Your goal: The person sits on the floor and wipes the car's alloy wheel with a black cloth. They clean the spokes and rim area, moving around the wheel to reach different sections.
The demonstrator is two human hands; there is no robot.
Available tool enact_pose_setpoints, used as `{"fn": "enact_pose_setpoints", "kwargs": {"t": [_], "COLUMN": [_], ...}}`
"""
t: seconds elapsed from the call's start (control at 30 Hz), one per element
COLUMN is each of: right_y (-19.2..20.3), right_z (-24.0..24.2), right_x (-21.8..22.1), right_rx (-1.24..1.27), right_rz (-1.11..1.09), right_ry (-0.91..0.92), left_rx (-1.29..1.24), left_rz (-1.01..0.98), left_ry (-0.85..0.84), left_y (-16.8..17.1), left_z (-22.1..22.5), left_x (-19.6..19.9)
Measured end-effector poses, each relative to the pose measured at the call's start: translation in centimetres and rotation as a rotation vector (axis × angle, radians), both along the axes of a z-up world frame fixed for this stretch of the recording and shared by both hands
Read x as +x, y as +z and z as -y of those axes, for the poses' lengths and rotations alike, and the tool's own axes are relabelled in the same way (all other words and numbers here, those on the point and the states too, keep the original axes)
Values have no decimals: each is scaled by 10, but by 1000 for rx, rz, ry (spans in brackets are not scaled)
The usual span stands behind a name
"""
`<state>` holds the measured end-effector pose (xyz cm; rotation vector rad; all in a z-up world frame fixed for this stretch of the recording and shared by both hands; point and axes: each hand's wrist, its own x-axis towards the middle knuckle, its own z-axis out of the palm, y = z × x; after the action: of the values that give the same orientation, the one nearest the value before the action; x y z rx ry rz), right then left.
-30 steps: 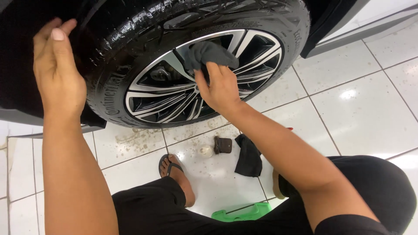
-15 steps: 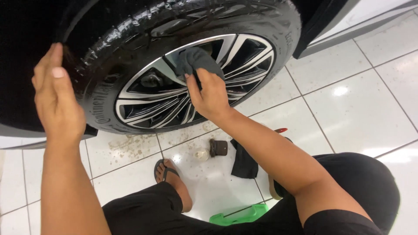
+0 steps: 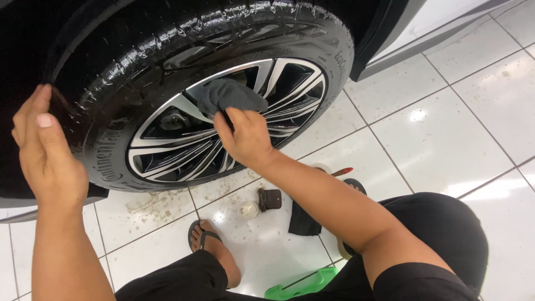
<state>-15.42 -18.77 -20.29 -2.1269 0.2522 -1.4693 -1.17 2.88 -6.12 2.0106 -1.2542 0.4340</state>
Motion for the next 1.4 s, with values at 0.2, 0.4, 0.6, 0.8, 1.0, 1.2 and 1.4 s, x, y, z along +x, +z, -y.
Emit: {"fn": "enact_pose_setpoints", "kwargs": {"t": [0.2,0.4,0.6,0.8,1.0,1.2,1.4], "right_y": [-86,-15,-53,-48,2,4,5], "right_z": [14,11,16,65,38,38,61], "right_x": [3,-5,-4,-19,-24,-23,-27], "right_rx": [-73,-129,-134,-559,-621,-629,-678], "right_rz": [-216,-58,-236,-148,-499,-351,-160], "right_ry": [-95,68,-78,-284,-411,-336,-385], "left_rx": [25,4,12,29,55,71,33], "left_rz": [-4,59,3,-72,-54,-74,-45], "left_ry": [2,-41,-3,-6,-24,-13,-37], "left_y": [-1,-6,-2,4,1,1,1], "left_z": [-1,-6,-4,-4,-8,-9,-9], "left_x": [0,10,2,-3,4,3,5]}}
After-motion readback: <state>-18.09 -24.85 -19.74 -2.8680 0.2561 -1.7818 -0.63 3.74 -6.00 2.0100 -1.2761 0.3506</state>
